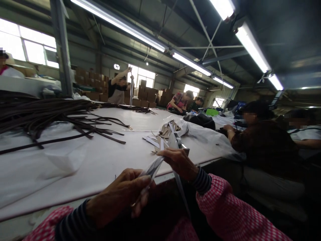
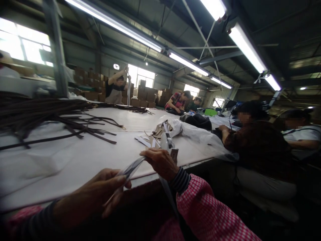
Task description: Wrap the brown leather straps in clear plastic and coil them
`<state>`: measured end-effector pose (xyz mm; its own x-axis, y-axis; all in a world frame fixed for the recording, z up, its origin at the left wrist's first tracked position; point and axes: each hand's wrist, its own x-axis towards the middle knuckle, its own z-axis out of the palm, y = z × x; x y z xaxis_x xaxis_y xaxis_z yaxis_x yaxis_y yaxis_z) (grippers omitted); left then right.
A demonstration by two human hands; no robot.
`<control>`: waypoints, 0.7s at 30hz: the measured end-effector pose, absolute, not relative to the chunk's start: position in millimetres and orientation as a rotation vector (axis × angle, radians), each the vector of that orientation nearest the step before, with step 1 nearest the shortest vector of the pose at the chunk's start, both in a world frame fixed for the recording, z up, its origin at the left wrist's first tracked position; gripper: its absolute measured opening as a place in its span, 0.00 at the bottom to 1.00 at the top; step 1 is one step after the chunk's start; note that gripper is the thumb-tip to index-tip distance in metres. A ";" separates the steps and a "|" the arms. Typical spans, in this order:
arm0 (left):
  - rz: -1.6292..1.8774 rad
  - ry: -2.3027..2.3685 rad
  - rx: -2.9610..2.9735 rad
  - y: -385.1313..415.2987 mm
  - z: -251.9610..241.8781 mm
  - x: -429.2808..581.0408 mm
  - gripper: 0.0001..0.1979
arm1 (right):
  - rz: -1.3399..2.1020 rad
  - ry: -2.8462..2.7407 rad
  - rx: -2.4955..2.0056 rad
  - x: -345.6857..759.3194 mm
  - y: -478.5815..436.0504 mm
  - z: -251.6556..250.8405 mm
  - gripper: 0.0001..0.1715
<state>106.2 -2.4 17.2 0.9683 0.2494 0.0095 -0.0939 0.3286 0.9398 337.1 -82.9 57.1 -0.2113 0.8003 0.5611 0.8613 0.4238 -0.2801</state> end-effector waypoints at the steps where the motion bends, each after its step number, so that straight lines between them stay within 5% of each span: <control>1: 0.245 0.137 1.216 -3.1 18.3 104.6 0.17 | -0.105 -2.003 -1.400 336.1 -80.9 48.7 0.16; 8: 0.336 0.150 1.269 -7.3 20.9 100.3 0.16 | 0.167 -1.859 -1.407 326.4 -74.8 13.4 0.18; 17: 0.152 0.353 1.565 14.7 60.7 73.0 0.23 | 1.291 -1.562 -1.260 343.4 -119.9 49.9 0.28; 21: 0.042 0.321 1.710 29.3 58.5 72.8 0.24 | 1.388 -1.434 -1.163 337.4 -132.1 36.6 0.28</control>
<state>72.8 29.3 58.5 0.9596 0.2355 -0.1537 0.1876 -0.1291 0.9737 337.4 -132.1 36.6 -0.2495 0.9672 -0.0476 0.0790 -0.0286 -0.9965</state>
